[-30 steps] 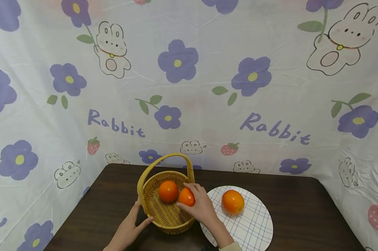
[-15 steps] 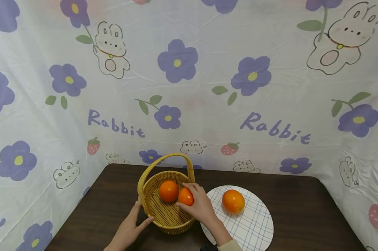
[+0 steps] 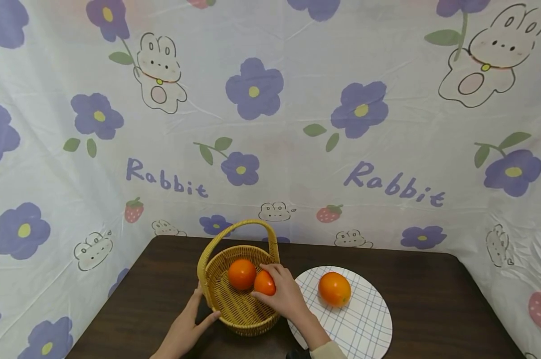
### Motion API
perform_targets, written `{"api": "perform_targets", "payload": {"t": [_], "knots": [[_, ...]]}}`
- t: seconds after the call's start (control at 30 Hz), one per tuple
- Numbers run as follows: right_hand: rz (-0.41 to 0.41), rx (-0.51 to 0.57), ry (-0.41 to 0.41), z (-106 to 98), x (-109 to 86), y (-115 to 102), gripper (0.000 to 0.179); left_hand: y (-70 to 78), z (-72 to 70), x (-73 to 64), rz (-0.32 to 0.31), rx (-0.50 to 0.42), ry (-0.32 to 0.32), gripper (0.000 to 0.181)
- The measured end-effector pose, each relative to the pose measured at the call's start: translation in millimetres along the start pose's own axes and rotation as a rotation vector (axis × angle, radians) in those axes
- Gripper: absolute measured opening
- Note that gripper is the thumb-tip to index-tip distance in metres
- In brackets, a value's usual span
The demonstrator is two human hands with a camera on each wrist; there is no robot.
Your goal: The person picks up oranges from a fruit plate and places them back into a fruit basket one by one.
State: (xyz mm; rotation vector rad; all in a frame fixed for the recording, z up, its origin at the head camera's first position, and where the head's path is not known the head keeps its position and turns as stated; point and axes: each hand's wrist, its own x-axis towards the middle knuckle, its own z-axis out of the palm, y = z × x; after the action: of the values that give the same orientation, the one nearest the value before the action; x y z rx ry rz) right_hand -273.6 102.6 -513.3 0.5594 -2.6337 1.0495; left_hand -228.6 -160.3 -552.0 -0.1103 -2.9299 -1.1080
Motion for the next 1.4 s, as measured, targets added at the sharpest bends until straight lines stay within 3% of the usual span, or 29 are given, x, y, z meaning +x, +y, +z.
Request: {"api": "perform_targets", "payload": {"t": [1.0,1.4], "knots": [[-0.125,-0.165,-0.121,11.7,3.4,5.2,0.066,-4.3,4.7,-0.9,-0.005,-0.004,0.001,0.091],[-0.102,-0.187,-0.159,12.3,5.5,3.4,0.068,-2.1,3.2,-0.4,-0.006,-0.021,-0.002,0.091]]}}
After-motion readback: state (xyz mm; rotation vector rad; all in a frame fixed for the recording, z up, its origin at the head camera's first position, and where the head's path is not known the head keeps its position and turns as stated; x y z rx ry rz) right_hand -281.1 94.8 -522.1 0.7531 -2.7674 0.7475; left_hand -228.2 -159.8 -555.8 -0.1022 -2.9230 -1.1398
